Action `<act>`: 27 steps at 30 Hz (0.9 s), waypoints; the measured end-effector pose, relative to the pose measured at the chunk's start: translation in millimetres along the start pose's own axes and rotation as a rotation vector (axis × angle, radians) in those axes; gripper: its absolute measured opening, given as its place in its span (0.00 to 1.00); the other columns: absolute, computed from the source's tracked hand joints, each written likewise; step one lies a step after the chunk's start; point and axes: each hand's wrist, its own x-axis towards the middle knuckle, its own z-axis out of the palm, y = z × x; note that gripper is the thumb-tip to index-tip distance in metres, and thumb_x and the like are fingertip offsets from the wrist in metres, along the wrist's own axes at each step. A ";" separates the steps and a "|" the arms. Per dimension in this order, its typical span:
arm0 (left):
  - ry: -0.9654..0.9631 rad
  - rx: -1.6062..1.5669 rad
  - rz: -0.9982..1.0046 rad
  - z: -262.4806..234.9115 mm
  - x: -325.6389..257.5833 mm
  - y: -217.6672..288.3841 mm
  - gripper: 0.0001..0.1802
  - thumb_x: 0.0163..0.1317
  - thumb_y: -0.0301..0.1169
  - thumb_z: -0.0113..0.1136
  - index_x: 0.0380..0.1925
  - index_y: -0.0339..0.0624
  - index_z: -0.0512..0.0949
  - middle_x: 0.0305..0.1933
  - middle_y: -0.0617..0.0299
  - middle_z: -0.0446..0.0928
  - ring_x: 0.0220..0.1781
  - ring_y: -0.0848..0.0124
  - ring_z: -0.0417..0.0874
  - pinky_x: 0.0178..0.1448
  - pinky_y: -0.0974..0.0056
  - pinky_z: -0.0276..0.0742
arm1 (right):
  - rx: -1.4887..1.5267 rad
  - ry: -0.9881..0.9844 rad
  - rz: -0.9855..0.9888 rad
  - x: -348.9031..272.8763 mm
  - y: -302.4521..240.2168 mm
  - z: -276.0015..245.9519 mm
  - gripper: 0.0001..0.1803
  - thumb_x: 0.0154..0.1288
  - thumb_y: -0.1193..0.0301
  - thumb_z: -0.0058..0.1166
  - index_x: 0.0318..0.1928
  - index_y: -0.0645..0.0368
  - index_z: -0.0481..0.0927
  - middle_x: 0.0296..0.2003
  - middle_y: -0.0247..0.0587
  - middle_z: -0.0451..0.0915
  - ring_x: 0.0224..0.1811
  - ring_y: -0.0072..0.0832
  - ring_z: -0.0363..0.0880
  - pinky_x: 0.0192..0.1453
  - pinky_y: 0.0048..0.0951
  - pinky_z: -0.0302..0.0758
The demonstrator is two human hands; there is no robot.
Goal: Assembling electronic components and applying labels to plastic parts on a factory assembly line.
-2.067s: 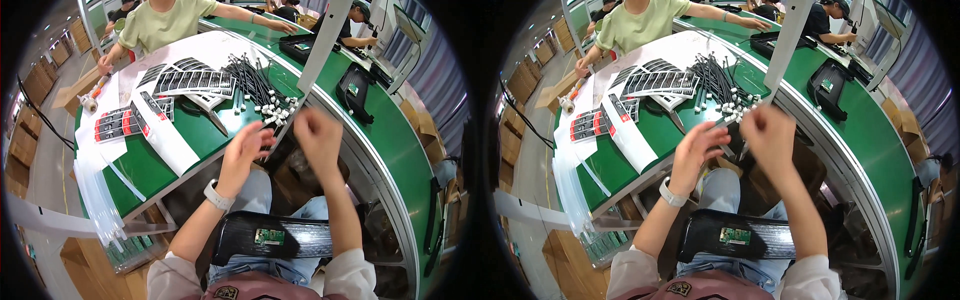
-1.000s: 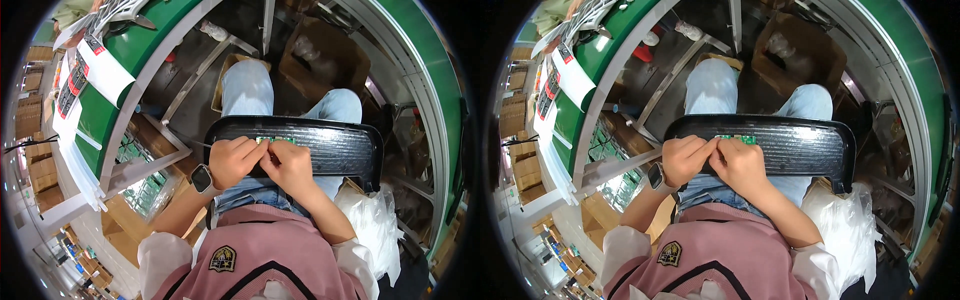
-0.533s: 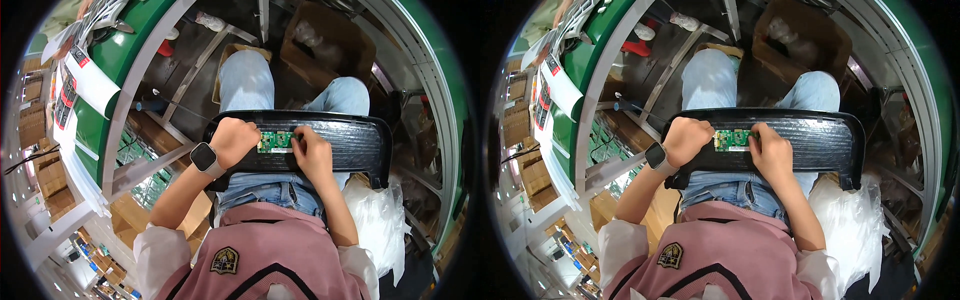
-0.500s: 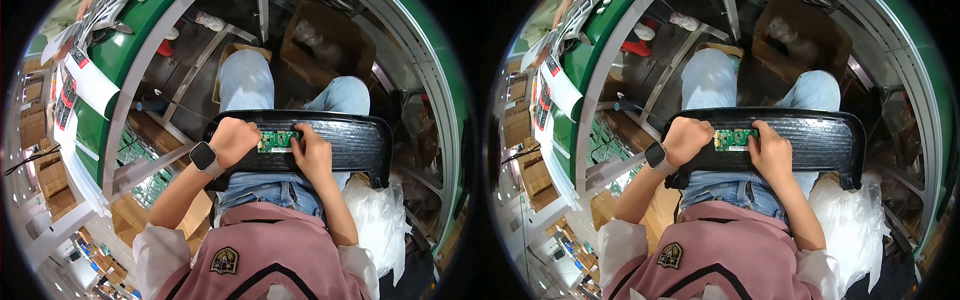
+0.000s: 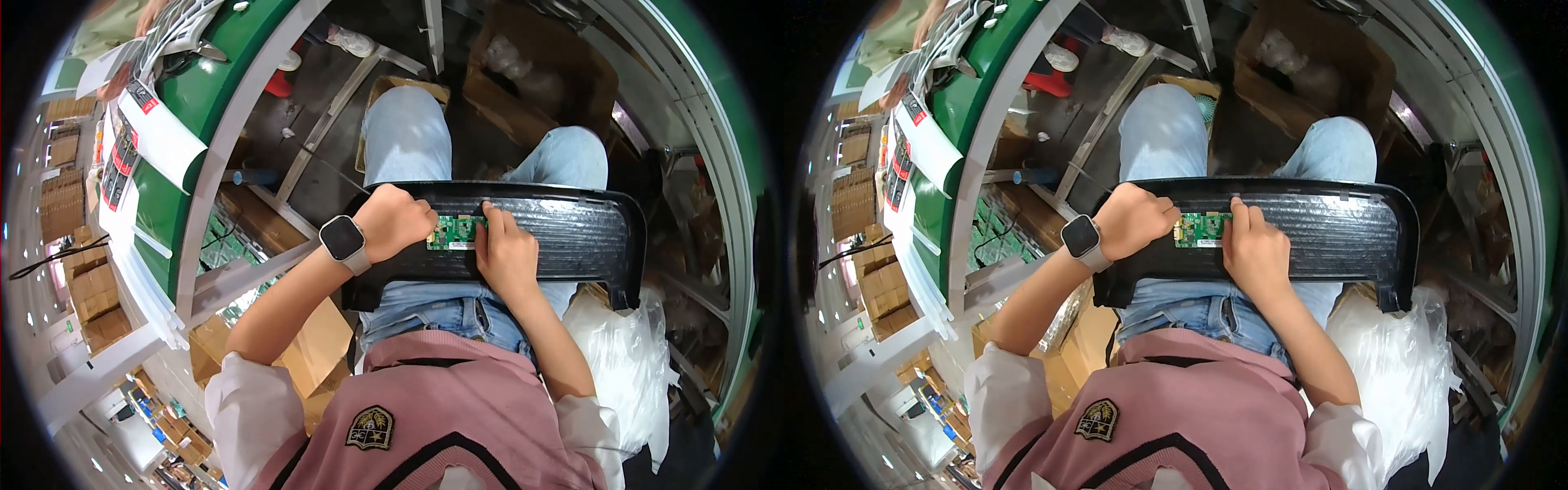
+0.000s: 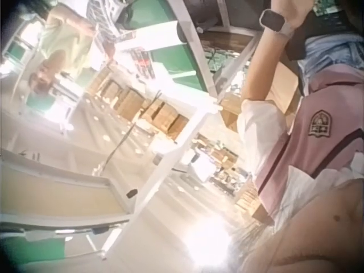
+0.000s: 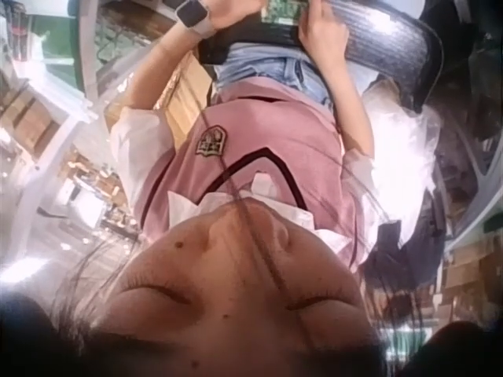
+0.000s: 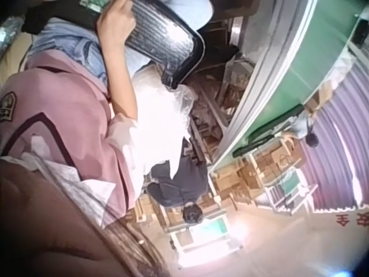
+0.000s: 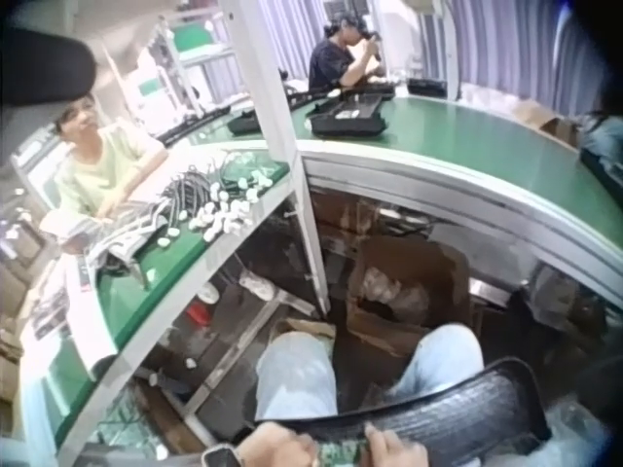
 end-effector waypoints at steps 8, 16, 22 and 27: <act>0.193 0.086 0.118 14.7 13.5 13.5 0.12 0.54 0.32 0.56 0.39 0.43 0.78 0.24 0.66 0.76 0.28 0.69 0.81 0.22 0.66 0.72 | -0.030 0.027 -0.019 -10.1 10.3 6.8 0.16 0.63 0.73 0.56 0.51 0.64 0.76 0.32 0.50 0.78 0.23 0.47 0.79 0.26 0.44 0.76; 1.349 0.022 -0.713 -147.4 -79.3 -28.8 0.20 0.48 0.29 0.72 0.42 0.40 0.78 0.40 0.56 0.80 0.34 0.63 0.78 0.40 0.60 0.76 | 0.158 -0.089 0.010 28.0 -1.8 -43.0 0.08 0.60 0.70 0.60 0.39 0.58 0.81 0.22 0.46 0.81 0.24 0.44 0.82 0.30 0.42 0.75; 1.125 -0.249 -1.573 -147.4 -196.0 -180.5 0.43 0.52 0.49 0.72 0.52 0.21 0.65 0.54 0.32 0.71 0.59 0.44 0.74 0.61 0.51 0.72 | 0.353 -0.091 -0.248 79.9 -49.8 -62.8 0.06 0.58 0.73 0.61 0.37 0.60 0.82 0.22 0.46 0.80 0.23 0.38 0.81 0.29 0.36 0.75; 1.313 -0.361 -1.437 -139.9 -173.5 -174.4 0.41 0.44 0.37 0.78 0.55 0.28 0.68 0.43 0.48 0.79 0.44 0.60 0.82 0.51 0.60 0.79 | 0.500 -0.119 -0.393 113.3 -92.2 -68.3 0.05 0.60 0.73 0.61 0.36 0.60 0.83 0.21 0.45 0.80 0.20 0.35 0.80 0.28 0.30 0.75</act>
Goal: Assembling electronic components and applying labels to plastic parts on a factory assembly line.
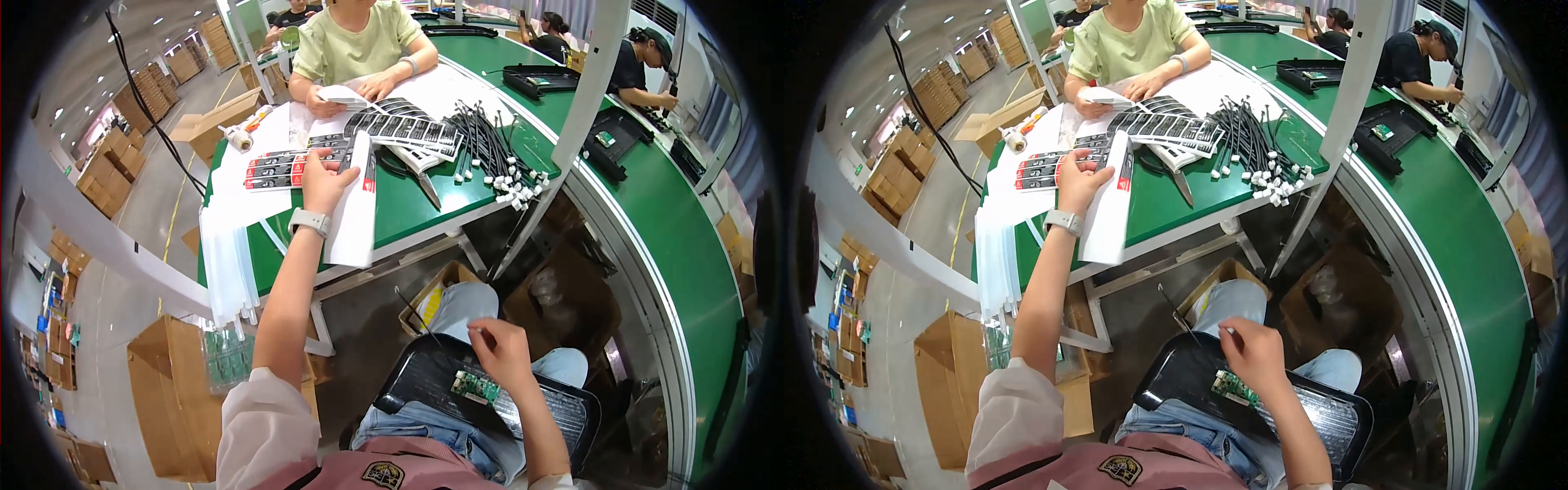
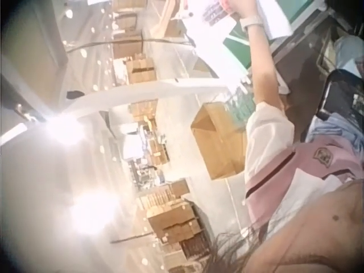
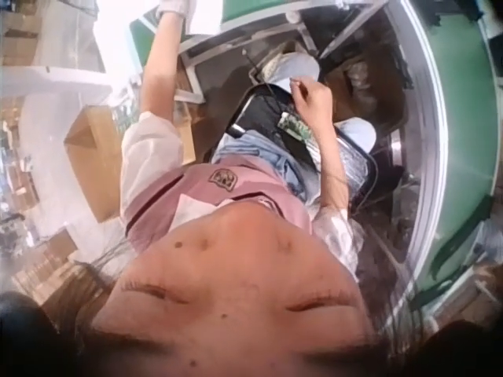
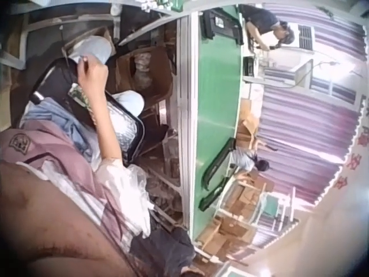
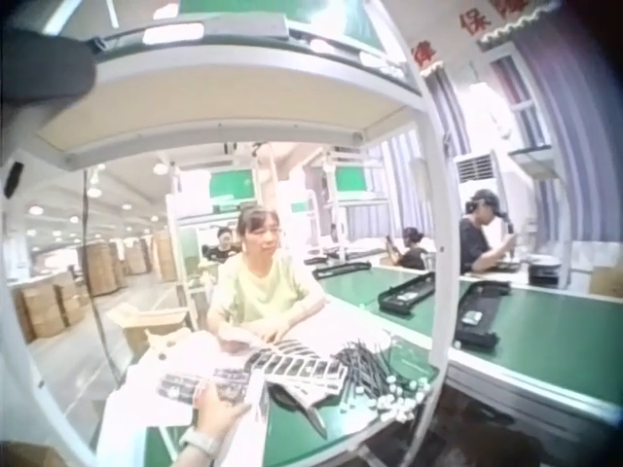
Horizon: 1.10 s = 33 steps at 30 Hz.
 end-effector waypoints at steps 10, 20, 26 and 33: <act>-0.508 -0.368 0.541 -56.3 -125.5 114.8 0.19 0.46 0.23 0.73 0.41 0.38 0.82 0.41 0.61 0.74 0.43 0.71 0.76 0.50 0.68 0.74 | 0.515 0.228 -0.219 100.1 -59.0 -42.1 0.25 0.64 0.72 0.60 0.61 0.61 0.72 0.54 0.40 0.74 0.55 0.28 0.75 0.50 0.29 0.76; -0.605 -0.155 1.021 -28.0 -149.5 140.8 0.22 0.57 0.30 0.66 0.54 0.43 0.78 0.64 0.55 0.74 0.66 0.54 0.75 0.66 0.51 0.66 | 0.324 0.109 -0.207 53.0 -56.5 -63.0 0.06 0.56 0.79 0.67 0.33 0.66 0.82 0.30 0.35 0.80 0.28 0.18 0.77 0.31 0.19 0.71; -0.595 -0.229 1.106 -5.5 -160.6 136.0 0.13 0.57 0.26 0.65 0.43 0.39 0.80 0.34 0.59 0.77 0.36 0.62 0.78 0.50 0.56 0.74 | 0.227 0.224 -0.147 35.4 -59.7 -67.0 0.08 0.54 0.76 0.67 0.36 0.61 0.83 0.29 0.38 0.83 0.26 0.27 0.79 0.29 0.25 0.73; -0.454 0.104 1.402 -2.3 -166.9 147.2 0.11 0.48 0.27 0.61 0.34 0.39 0.78 0.28 0.64 0.67 0.34 0.67 0.72 0.40 0.62 0.69 | -0.042 0.389 -0.378 34.4 -53.2 -65.7 0.14 0.47 0.80 0.69 0.36 0.58 0.82 0.29 0.37 0.81 0.29 0.35 0.81 0.32 0.32 0.76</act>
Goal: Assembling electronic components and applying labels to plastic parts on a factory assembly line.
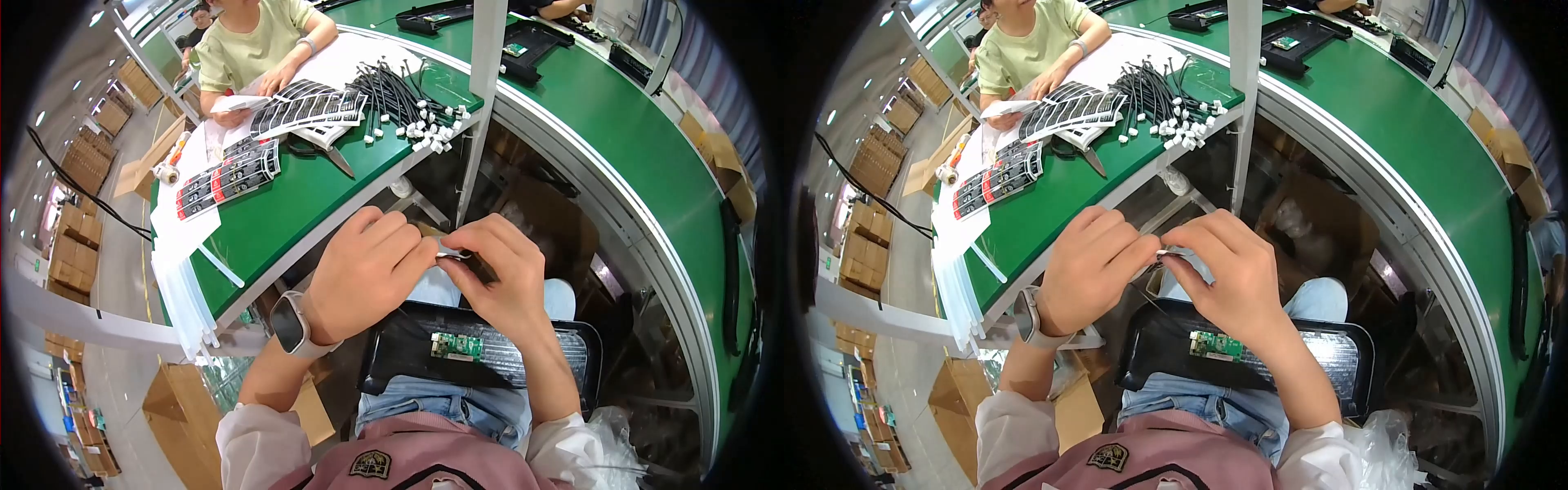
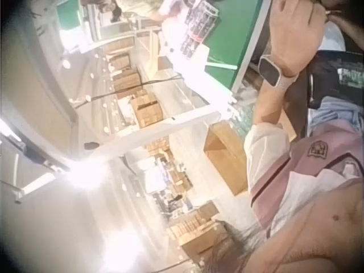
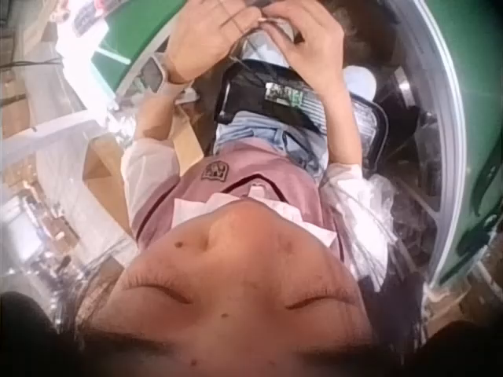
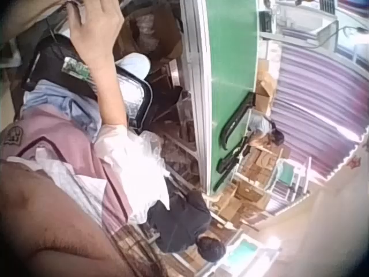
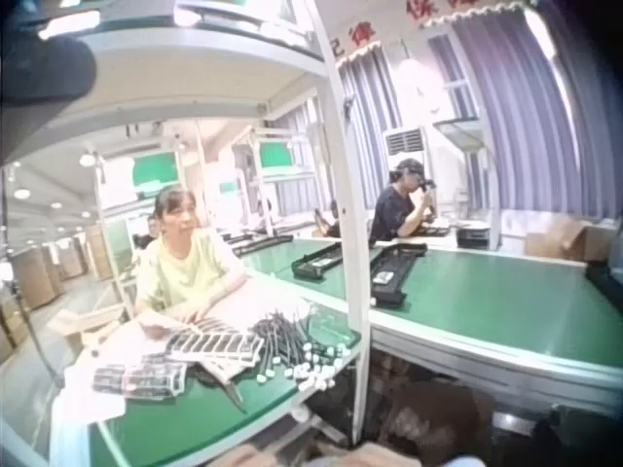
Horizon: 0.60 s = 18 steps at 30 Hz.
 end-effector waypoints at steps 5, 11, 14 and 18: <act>-0.072 0.104 -0.005 -1.2 2.6 1.8 0.07 0.50 0.29 0.61 0.29 0.43 0.75 0.27 0.64 0.67 0.34 0.68 0.73 0.40 0.64 0.68 | -0.066 -0.023 -0.066 -6.1 3.3 3.0 0.13 0.46 0.80 0.69 0.34 0.59 0.82 0.32 0.37 0.82 0.30 0.35 0.81 0.31 0.31 0.77; -0.112 -0.163 -0.271 1.8 -2.5 -13.9 0.03 0.56 0.27 0.57 0.30 0.39 0.76 0.31 0.56 0.75 0.34 0.58 0.78 0.39 0.57 0.72 | -0.311 0.100 -0.344 -4.2 8.1 7.3 0.14 0.40 0.83 0.70 0.32 0.62 0.82 0.33 0.42 0.82 0.34 0.39 0.82 0.37 0.32 0.79; 0.069 -0.234 -0.586 16.2 -29.2 -81.0 0.13 0.67 0.32 0.54 0.37 0.30 0.78 0.33 0.46 0.79 0.35 0.54 0.81 0.40 0.55 0.74 | -0.248 0.244 -0.306 -6.5 8.5 -0.7 0.10 0.44 0.78 0.67 0.31 0.61 0.82 0.38 0.43 0.78 0.42 0.43 0.80 0.43 0.39 0.78; 0.117 0.219 -1.051 -11.9 -86.9 -229.3 0.19 0.69 0.41 0.50 0.39 0.35 0.82 0.37 0.40 0.82 0.41 0.46 0.84 0.48 0.49 0.76 | -0.044 0.329 0.186 -28.7 22.1 -21.2 0.05 0.52 0.80 0.64 0.29 0.62 0.79 0.40 0.41 0.73 0.44 0.34 0.75 0.50 0.30 0.72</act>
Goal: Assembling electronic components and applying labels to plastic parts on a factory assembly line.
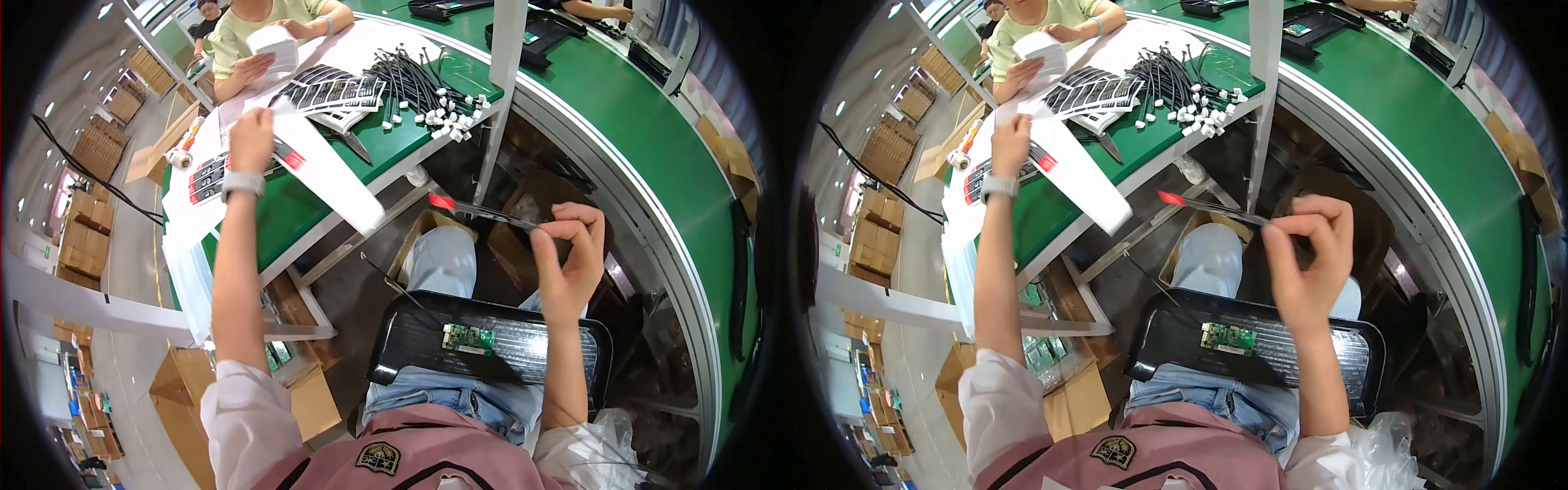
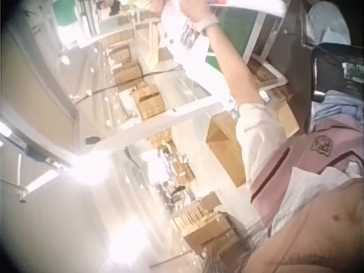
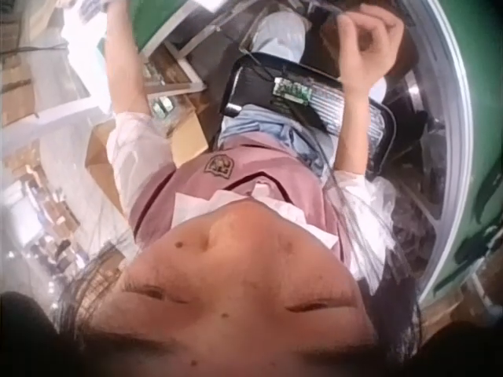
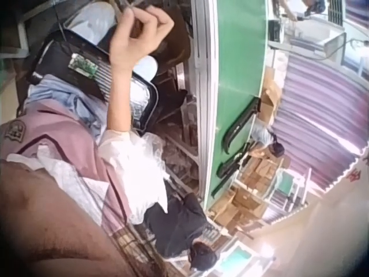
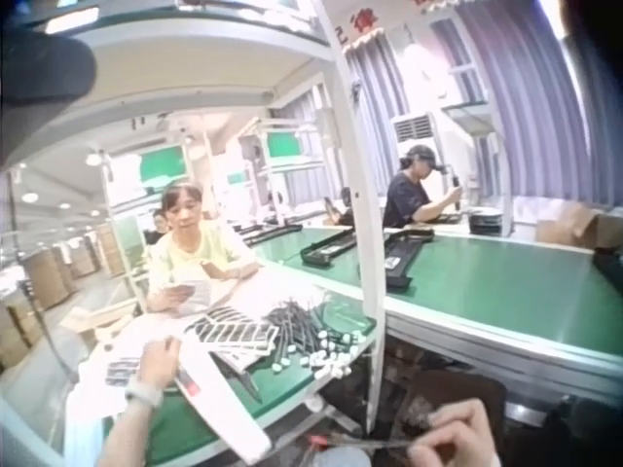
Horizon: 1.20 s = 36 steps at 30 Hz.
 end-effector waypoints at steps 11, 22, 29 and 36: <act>0.170 -0.070 0.526 -26.5 -77.1 105.5 0.10 0.59 0.29 0.63 0.41 0.39 0.79 0.40 0.53 0.81 0.42 0.57 0.84 0.45 0.57 0.79 | -0.500 -0.810 0.386 -108.0 91.9 -72.8 0.52 0.45 0.80 0.69 0.72 0.43 0.61 0.41 0.45 0.85 0.42 0.46 0.84 0.45 0.40 0.79; -0.452 -0.296 0.385 41.7 -250.7 143.6 0.07 0.61 0.31 0.59 0.36 0.40 0.79 0.37 0.57 0.80 0.43 0.58 0.80 0.45 0.57 0.68 | -0.542 -0.283 -0.292 -112.5 46.3 -83.7 0.27 0.47 0.84 0.66 0.52 0.63 0.78 0.34 0.50 0.84 0.37 0.44 0.85 0.43 0.33 0.81; -0.757 -0.508 0.414 20.0 -246.3 123.9 0.07 0.61 0.27 0.56 0.38 0.41 0.79 0.37 0.58 0.74 0.43 0.57 0.75 0.45 0.58 0.66 | 0.200 -0.318 0.384 -95.9 -18.7 -65.0 0.11 0.48 0.78 0.68 0.35 0.65 0.85 0.42 0.47 0.77 0.41 0.30 0.80 0.44 0.27 0.79; -0.829 -1.202 0.024 13.5 -265.5 89.2 0.19 0.69 0.41 0.48 0.35 0.34 0.79 0.41 0.54 0.79 0.47 0.61 0.77 0.57 0.59 0.69 | 0.475 -0.300 0.964 -99.6 -48.1 -24.3 0.05 0.58 0.85 0.60 0.36 0.71 0.82 0.33 0.42 0.79 0.28 0.24 0.79 0.34 0.21 0.75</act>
